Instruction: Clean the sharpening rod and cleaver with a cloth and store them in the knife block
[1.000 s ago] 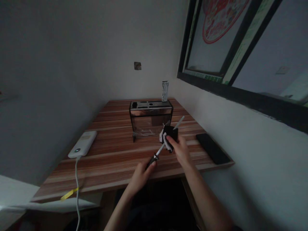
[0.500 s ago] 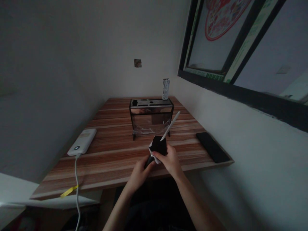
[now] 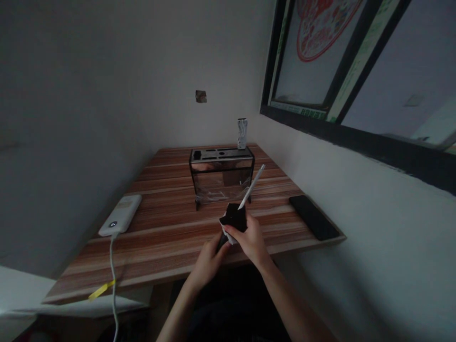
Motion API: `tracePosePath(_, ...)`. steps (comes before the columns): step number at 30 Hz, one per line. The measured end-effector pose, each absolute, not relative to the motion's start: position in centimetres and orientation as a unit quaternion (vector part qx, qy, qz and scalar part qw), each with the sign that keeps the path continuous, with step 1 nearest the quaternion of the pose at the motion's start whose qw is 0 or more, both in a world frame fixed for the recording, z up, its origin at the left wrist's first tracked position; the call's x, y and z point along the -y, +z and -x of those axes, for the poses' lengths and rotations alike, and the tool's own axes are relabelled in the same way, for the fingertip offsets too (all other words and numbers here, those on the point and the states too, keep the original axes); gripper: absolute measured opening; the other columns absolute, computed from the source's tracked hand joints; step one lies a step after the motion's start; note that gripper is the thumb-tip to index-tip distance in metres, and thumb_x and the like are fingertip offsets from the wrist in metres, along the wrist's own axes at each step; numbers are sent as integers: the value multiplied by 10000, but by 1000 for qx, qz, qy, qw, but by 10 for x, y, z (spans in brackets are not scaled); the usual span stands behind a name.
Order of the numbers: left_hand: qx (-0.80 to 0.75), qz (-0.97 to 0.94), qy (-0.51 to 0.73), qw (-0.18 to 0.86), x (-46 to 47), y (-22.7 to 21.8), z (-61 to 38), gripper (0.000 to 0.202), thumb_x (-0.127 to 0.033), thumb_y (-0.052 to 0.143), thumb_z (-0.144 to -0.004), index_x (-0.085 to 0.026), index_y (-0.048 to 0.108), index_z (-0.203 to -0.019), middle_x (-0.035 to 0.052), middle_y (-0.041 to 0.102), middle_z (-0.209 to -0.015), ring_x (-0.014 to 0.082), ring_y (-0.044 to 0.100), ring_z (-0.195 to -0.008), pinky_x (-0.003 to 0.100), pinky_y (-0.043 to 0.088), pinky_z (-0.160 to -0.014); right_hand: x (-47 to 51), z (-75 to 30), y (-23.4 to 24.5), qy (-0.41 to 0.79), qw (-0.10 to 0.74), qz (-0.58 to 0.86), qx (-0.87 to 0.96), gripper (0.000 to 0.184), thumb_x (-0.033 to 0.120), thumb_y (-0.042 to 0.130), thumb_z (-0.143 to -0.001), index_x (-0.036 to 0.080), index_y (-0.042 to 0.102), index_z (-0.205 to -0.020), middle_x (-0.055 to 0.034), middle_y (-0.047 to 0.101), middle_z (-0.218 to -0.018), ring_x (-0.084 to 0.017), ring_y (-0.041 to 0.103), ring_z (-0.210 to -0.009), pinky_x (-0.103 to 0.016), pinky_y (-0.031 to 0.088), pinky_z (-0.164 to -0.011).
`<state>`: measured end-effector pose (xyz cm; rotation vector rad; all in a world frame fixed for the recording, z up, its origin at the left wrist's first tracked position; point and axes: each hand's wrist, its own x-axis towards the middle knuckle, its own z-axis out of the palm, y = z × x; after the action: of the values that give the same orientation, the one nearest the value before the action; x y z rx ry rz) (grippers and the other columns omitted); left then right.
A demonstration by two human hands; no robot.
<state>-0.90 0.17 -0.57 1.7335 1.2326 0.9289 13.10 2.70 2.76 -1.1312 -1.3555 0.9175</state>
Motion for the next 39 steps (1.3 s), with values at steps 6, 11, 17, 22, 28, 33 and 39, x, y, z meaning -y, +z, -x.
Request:
tracePosePath(6, -510, -683, 363, 375, -4, -9, 6, 234, -247, 475, -822, -110, 646, -904, 73, 711, -828, 221, 627, -772, 274, 449, -710, -22, -128, 26, 363, 559, 484, 568, 443, 345, 750, -659, 165, 622, -1044, -84, 704, -941, -251, 650, -891, -356, 505, -815)
tracePosePath(11, -505, -687, 359, 380, -4, -10, 6, 243, -278, 474, -840, -125, 643, -924, 59, 704, -819, 220, 620, -781, 273, 444, -720, -22, -130, 26, 368, 571, 469, 564, 463, 353, 750, -662, 184, 620, -1073, -82, 711, -967, -256, 657, -910, -356, 519, -803)
tracePosePath(17, -513, -687, 345, 381, -4, -9, 4, 298, -375, 458, -873, -137, 636, -905, 25, 669, -766, 189, 594, -730, 244, 417, -675, -28, -137, 33, 381, 575, 467, 552, 390, 373, 707, -710, 166, 634, -1032, -91, 714, -952, -248, 668, -889, -358, 519, -807)
tracePosePath(22, -517, -691, 340, 374, -3, -8, 4, 324, -414, 456, -877, -137, 616, -825, 3, 629, -720, 162, 567, -687, 225, 386, -640, -38, -151, 48, 358, 605, 454, 547, 351, 387, 703, -716, 180, 646, -994, -77, 716, -955, -242, 664, -889, -360, 517, -808)
tracePosePath(28, -515, -689, 339, 381, 0, -3, 3, 318, -413, 464, -871, -149, 641, -865, 19, 674, -794, 195, 606, -763, 242, 409, -697, -62, -179, 66, 307, 620, 464, 553, 331, 439, 708, -702, 163, 676, -882, -69, 705, -818, -208, 638, -738, -309, 512, -654)
tracePosePath(33, -515, -690, 337, 381, 0, -5, 2, 326, -414, 462, -869, -157, 657, -913, 25, 692, -807, 206, 622, -773, 244, 426, -704, -82, -202, 78, 265, 657, 450, 544, 317, 455, 706, -703, 165, 680, -830, -34, 672, -720, -159, 585, -628, -263, 471, -559)
tracePosePath(39, -518, -695, 333, 372, 0, -11, 4, 318, -408, 475, -874, -150, 660, -901, 24, 687, -791, 196, 628, -752, 229, 414, -672, -96, -217, 85, 253, 676, 432, 541, 311, 468, 682, -730, 166, 682, -806, -14, 645, -696, -131, 553, -597, -242, 441, -549)
